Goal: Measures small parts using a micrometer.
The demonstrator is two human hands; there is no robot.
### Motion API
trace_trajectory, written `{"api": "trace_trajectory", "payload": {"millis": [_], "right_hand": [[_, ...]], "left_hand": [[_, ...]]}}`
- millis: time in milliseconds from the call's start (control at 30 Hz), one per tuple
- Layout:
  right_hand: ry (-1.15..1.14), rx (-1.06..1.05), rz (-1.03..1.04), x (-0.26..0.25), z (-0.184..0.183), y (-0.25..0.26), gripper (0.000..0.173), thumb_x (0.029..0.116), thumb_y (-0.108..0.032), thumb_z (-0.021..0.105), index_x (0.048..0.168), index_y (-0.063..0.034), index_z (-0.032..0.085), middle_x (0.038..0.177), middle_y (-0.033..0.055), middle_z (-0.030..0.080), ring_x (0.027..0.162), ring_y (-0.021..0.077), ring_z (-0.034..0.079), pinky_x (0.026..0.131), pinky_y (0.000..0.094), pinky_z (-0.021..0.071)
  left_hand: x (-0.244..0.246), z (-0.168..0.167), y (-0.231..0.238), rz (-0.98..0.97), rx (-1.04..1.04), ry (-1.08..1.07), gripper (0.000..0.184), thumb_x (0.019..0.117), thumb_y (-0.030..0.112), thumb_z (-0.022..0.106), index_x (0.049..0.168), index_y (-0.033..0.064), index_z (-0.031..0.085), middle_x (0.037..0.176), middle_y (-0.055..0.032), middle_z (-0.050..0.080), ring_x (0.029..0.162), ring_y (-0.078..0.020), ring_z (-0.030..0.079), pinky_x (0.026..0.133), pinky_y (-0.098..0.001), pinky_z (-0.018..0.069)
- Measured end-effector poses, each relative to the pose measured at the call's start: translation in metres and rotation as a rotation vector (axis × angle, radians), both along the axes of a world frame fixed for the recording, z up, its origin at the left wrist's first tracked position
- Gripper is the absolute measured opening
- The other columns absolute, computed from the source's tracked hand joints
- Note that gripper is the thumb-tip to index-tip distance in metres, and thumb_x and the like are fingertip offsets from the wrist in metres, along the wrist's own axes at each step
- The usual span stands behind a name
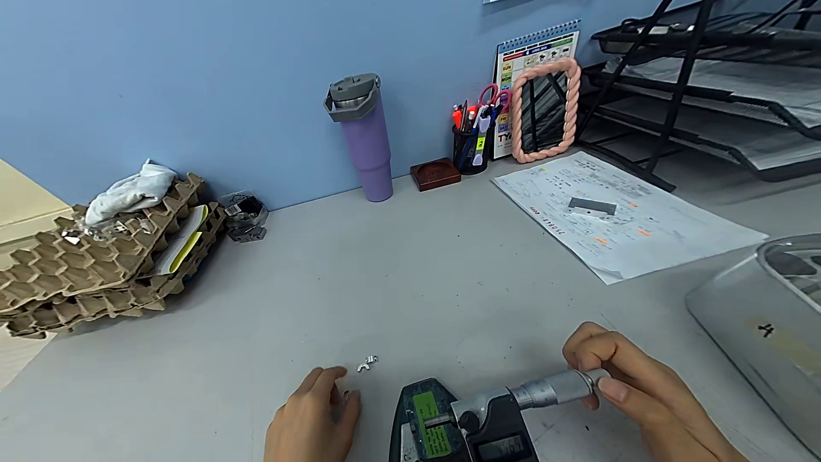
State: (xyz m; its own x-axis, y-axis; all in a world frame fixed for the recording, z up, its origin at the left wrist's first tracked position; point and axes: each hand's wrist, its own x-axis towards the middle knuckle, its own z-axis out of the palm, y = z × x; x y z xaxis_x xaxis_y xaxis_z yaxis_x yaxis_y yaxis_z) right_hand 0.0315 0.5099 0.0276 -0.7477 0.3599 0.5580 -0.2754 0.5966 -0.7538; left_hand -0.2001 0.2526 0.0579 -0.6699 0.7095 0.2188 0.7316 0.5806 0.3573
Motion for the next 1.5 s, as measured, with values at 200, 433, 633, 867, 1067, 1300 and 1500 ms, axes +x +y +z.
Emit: {"api": "trace_trajectory", "payload": {"millis": [200, 433, 633, 867, 1067, 1300, 1500], "right_hand": [[0.018, 0.035, -0.008, -0.001, -0.001, 0.002, 0.037, 0.1100, -0.047, 0.034, 0.099, -0.0165, 0.053, 0.092, -0.0047, 0.051, 0.074, -0.0053, 0.052, 0.058, 0.0082, 0.0419], [0.038, 0.066, -0.024, -0.002, -0.001, 0.003, 0.036, 0.1104, -0.043, 0.034, 0.098, -0.0150, 0.053, 0.091, -0.0035, 0.052, 0.072, -0.0052, 0.051, 0.058, 0.0083, 0.0422], [0.034, 0.068, -0.026, -0.002, 0.000, 0.003, 0.035, 0.1104, -0.042, 0.035, 0.099, -0.0143, 0.054, 0.091, -0.0034, 0.053, 0.073, -0.0055, 0.052, 0.060, 0.0081, 0.0426], [0.012, 0.055, -0.015, 0.000, 0.005, 0.001, 0.035, 0.1108, -0.039, 0.036, 0.100, -0.0106, 0.054, 0.091, -0.0007, 0.054, 0.074, -0.0052, 0.052, 0.060, 0.0083, 0.0424], [-0.003, 0.057, -0.015, 0.002, 0.008, 0.000, 0.037, 0.1113, -0.040, 0.036, 0.100, -0.0098, 0.054, 0.092, -0.0003, 0.054, 0.076, -0.0055, 0.053, 0.063, 0.0077, 0.0428], [-0.006, 0.076, -0.034, 0.005, 0.012, 0.000, 0.035, 0.1112, -0.038, 0.037, 0.100, -0.0096, 0.055, 0.092, -0.0003, 0.054, 0.079, -0.0057, 0.053, 0.067, 0.0070, 0.0436], [-0.007, 0.076, -0.041, 0.005, 0.013, -0.001, 0.034, 0.1111, -0.037, 0.037, 0.101, -0.0103, 0.055, 0.094, -0.0012, 0.054, 0.080, -0.0070, 0.054, 0.067, 0.0061, 0.0441]], "left_hand": [[-0.010, -0.020, 0.022, -0.119, 0.093, 0.283, 0.021, 0.0878, 0.019, 0.066, 0.098, 0.0064, 0.079, 0.093, -0.0117, 0.071, 0.078, -0.0312, 0.070, 0.064, -0.0462, 0.0555], [-0.005, -0.013, 0.024, -0.155, 0.295, 0.193, 0.017, 0.0881, 0.021, 0.062, 0.089, 0.0074, 0.073, 0.081, -0.0027, 0.067, 0.065, -0.0103, 0.061, 0.057, -0.0243, 0.0495], [0.020, 0.026, 0.026, -0.425, 0.649, -0.449, 0.022, 0.1000, 0.006, 0.060, 0.117, -0.0039, 0.069, 0.097, 0.0003, 0.070, 0.082, -0.0009, 0.066, 0.074, -0.0172, 0.0572], [0.039, 0.035, 0.020, -0.481, 0.665, -0.664, 0.016, 0.0976, -0.001, 0.062, 0.108, 0.0023, 0.074, 0.103, 0.0026, 0.075, 0.096, -0.0031, 0.070, 0.088, -0.0239, 0.0589], [0.034, 0.034, 0.011, -0.501, 0.632, -0.654, 0.016, 0.0981, 0.001, 0.063, 0.108, 0.0051, 0.075, 0.106, 0.0031, 0.076, 0.100, -0.0028, 0.070, 0.091, -0.0238, 0.0579], [0.032, 0.032, 0.008, -0.548, 0.636, -0.599, 0.014, 0.0981, 0.002, 0.065, 0.108, 0.0043, 0.074, 0.109, 0.0011, 0.075, 0.104, -0.0024, 0.068, 0.092, -0.0225, 0.0573], [0.034, 0.031, 0.008, -0.554, 0.625, -0.472, 0.012, 0.0971, 0.000, 0.065, 0.106, 0.0000, 0.074, 0.105, -0.0047, 0.073, 0.101, -0.0012, 0.067, 0.089, -0.0179, 0.0557]]}}
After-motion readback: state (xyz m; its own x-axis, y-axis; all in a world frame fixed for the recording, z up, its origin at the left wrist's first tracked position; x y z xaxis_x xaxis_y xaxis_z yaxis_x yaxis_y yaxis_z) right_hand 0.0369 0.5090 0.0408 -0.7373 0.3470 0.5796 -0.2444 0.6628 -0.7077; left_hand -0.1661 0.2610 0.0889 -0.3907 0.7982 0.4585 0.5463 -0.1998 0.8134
